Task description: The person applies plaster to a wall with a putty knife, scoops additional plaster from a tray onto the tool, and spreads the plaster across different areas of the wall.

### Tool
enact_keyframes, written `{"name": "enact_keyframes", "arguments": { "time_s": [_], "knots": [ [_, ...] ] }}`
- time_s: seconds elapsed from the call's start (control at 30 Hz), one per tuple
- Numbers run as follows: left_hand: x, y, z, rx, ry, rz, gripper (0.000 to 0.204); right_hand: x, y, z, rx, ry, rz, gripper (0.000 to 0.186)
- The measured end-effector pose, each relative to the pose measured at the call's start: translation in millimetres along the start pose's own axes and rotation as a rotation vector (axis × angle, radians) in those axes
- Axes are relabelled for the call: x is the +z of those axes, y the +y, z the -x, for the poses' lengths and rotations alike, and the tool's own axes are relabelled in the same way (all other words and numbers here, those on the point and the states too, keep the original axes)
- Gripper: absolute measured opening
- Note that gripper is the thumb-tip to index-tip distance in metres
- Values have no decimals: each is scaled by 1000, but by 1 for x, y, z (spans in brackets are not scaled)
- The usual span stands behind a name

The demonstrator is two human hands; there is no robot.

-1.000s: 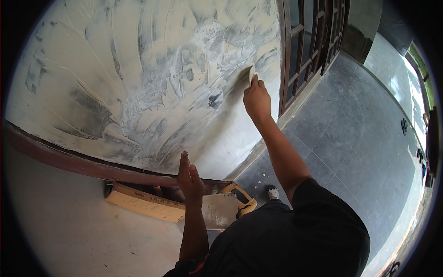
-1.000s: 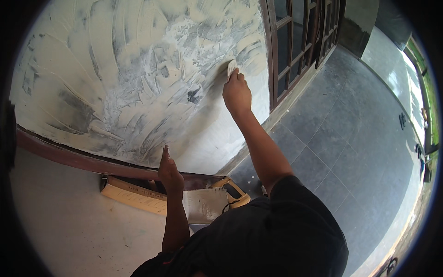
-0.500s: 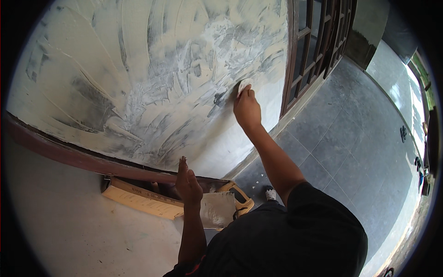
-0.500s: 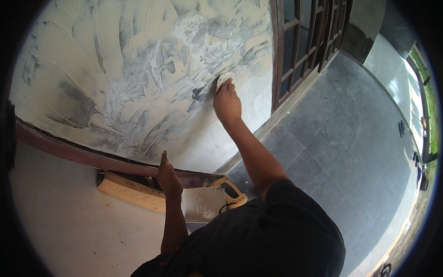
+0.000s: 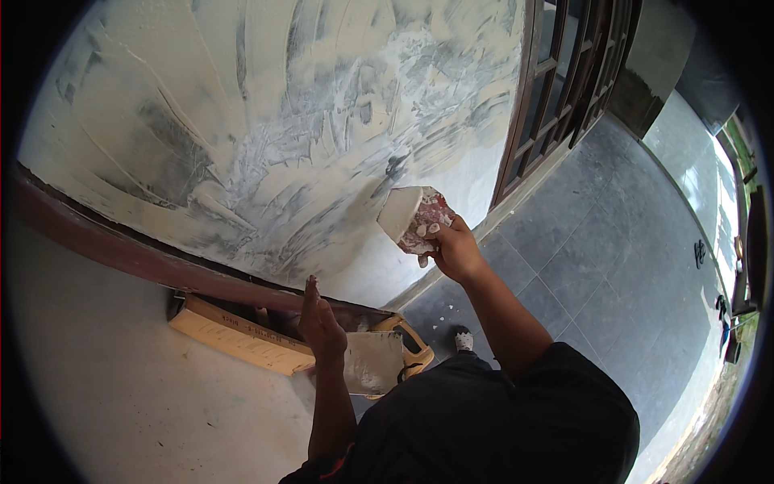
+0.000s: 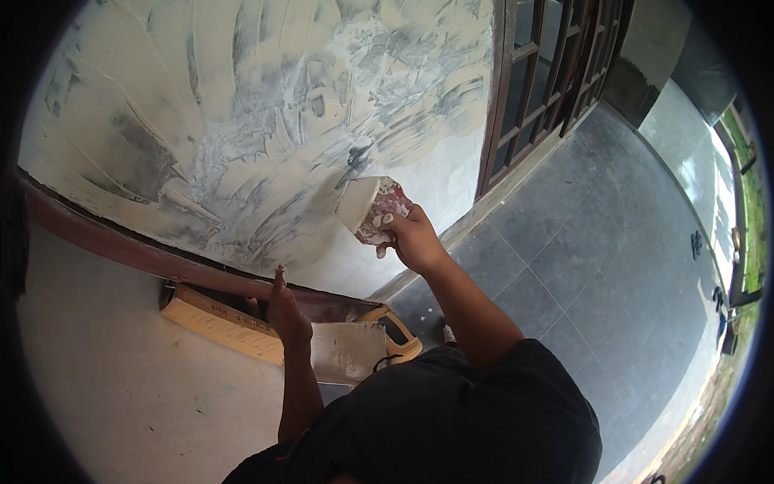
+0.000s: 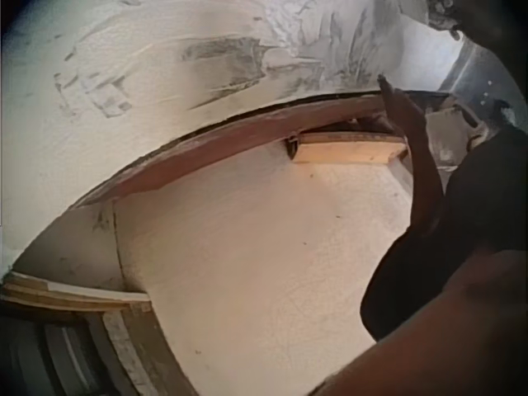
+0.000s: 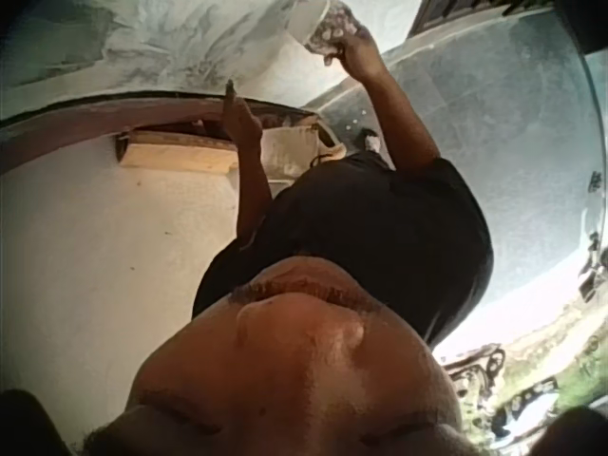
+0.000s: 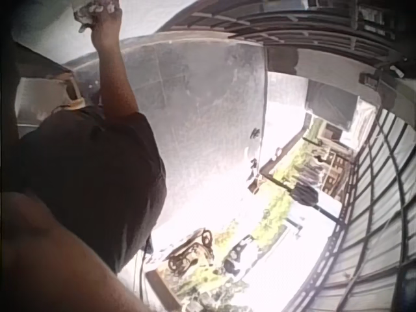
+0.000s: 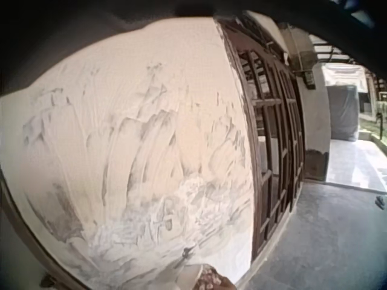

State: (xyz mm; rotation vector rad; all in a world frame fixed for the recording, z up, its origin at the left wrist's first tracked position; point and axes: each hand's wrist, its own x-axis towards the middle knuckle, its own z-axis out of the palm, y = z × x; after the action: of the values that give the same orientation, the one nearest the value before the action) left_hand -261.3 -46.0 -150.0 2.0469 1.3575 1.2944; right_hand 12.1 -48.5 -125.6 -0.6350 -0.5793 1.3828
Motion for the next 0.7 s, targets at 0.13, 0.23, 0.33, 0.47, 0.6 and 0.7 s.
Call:
{"name": "enact_keyframes", "arguments": {
  "time_s": [0.13, 0.23, 0.33, 0.47, 0.6, 0.7],
  "knots": [
    [-21, -10, 10, -73, 36, 31, 47, 6, 7, 10, -4, 105, -36, 43],
    [-42, -25, 25, -77, 29, -34, 47, 18, 20, 20, 45, 171, 41, 39],
    [-60, -37, 49, -155, 57, 64, 45, 24, 47, 38, 124, 246, 147, 33],
    [-87, -65, 91, -276, 15, 1, 43, 33, 83, 73, 215, 370, 232, 28],
    [-115, -91, 133, -497, -77, -46, 43, 30, 134, 104, 403, 378, 203, 25],
    [-133, -90, 150, -560, -17, -67, 44, 49, 148, 112, 472, 332, 284, 23]
  ]
}}
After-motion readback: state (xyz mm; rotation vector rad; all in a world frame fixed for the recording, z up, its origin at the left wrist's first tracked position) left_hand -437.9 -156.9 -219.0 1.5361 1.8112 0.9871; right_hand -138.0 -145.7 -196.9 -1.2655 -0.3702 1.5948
